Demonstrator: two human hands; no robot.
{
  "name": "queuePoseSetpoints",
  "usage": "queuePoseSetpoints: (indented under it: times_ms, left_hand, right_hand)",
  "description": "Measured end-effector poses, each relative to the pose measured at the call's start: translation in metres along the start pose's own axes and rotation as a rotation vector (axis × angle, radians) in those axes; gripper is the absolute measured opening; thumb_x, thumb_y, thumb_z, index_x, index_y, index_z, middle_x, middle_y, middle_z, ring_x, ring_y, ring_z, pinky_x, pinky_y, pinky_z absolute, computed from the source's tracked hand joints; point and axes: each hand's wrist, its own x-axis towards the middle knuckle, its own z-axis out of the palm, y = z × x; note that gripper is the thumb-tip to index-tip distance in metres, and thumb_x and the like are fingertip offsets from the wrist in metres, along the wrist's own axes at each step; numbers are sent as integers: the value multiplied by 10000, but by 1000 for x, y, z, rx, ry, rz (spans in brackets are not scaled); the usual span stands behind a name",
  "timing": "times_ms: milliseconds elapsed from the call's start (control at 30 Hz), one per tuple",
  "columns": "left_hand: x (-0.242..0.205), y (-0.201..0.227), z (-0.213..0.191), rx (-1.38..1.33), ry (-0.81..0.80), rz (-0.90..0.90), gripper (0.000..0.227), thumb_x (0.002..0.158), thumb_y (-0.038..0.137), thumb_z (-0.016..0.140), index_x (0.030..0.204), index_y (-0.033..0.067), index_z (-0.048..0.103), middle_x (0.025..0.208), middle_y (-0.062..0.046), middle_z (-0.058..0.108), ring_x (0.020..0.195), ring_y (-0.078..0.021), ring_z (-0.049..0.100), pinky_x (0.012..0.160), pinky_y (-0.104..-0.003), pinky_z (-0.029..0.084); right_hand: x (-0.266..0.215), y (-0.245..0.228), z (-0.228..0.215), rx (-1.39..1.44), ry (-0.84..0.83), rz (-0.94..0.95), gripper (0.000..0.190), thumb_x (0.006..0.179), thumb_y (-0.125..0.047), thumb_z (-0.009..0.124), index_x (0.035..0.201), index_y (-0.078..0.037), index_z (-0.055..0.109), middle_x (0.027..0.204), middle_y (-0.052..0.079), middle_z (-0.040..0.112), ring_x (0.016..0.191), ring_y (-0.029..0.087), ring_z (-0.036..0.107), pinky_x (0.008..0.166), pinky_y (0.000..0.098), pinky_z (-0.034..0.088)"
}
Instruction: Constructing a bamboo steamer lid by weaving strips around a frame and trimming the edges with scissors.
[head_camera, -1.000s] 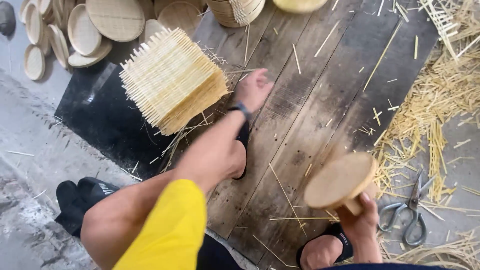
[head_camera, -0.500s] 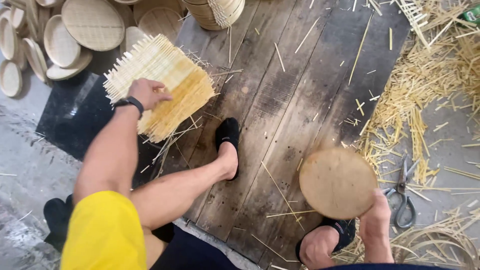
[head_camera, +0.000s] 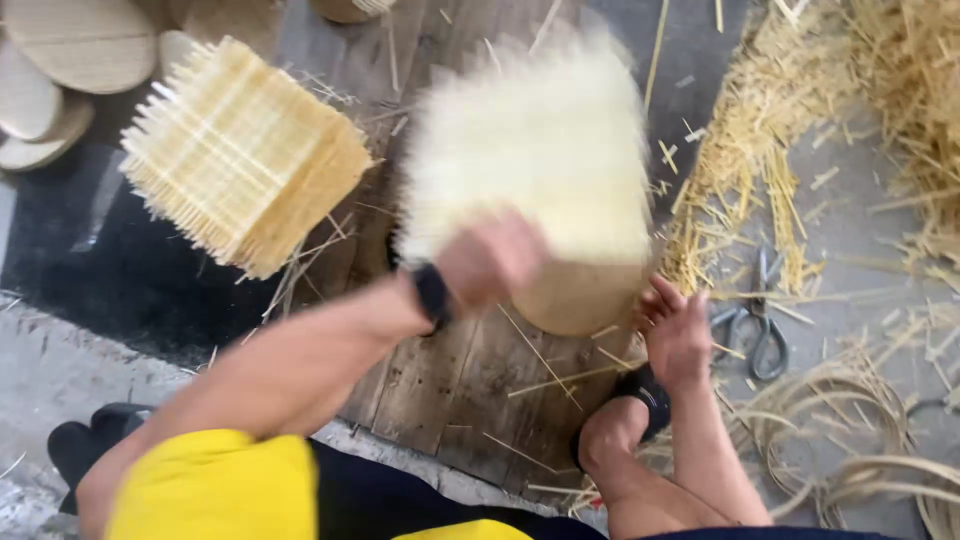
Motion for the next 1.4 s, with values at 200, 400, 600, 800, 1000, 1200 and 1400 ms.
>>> queuePoseSetpoints:
  times_ms: [200,400,600,800,1000,1200,1400]
  left_hand:
    - [-62,97,119,-405,-186,92,218,932,196,655,1072,30,680,888,-108,696,791,-210,643,649,-350,556]
    - [-63,9,138,-661,25,-860,525,741,268,863,1127,-3,629,1031,-168,720,943,-269,700,840,-417,563]
    - [-101,-29,190,-1444,-251,-1505,310,745,68,867,1000,-38,726,875,-55,745,747,-135,693,644,-309,570]
    - [-75,-23,147,-1419,-204,-1487,438,773,71,835,1160,-59,676,1045,-122,751,876,-174,726,758,-310,595]
    - [-78,-27,151,-1186,-129,-1550,824,779,169,870,1444,-8,416,1240,-165,658,1036,-216,686,807,-338,577]
    - [-54,-36,115,-962,91,-1614,779,777,187,871,1415,26,453,1175,-103,598,941,-169,616,767,-336,550]
    - [-63,-51,126,-812,308,-1336,744,826,178,920,1402,4,482,1257,-113,553,1020,-157,559,929,-305,530]
  right_hand:
    - [24,-1,0,-327,26,99,351,888,-106,773,1171,52,638,1032,88,729,857,134,691,811,271,574]
    - [21,5,-4,-401,54,29,309,901,-52,737,1182,42,648,1064,88,727,894,119,679,812,262,562]
    - [8,-3,6,-637,210,44,456,841,-109,765,1247,0,588,981,78,726,838,122,682,715,274,552]
    - [15,-26,-104,-1030,559,-305,285,913,-195,793,1119,-28,689,964,50,708,839,145,672,751,271,560]
    - [-47,-69,-212,-1962,1075,-199,564,559,-418,927,884,-11,711,904,184,699,827,355,670,680,522,546]
    - [-51,-76,-217,-1197,905,-24,157,862,-215,773,948,-96,715,897,89,739,800,231,710,761,386,562]
    - [-50,-119,-172,-1568,936,-495,89,945,-46,733,918,13,672,906,155,696,834,322,667,754,439,513]
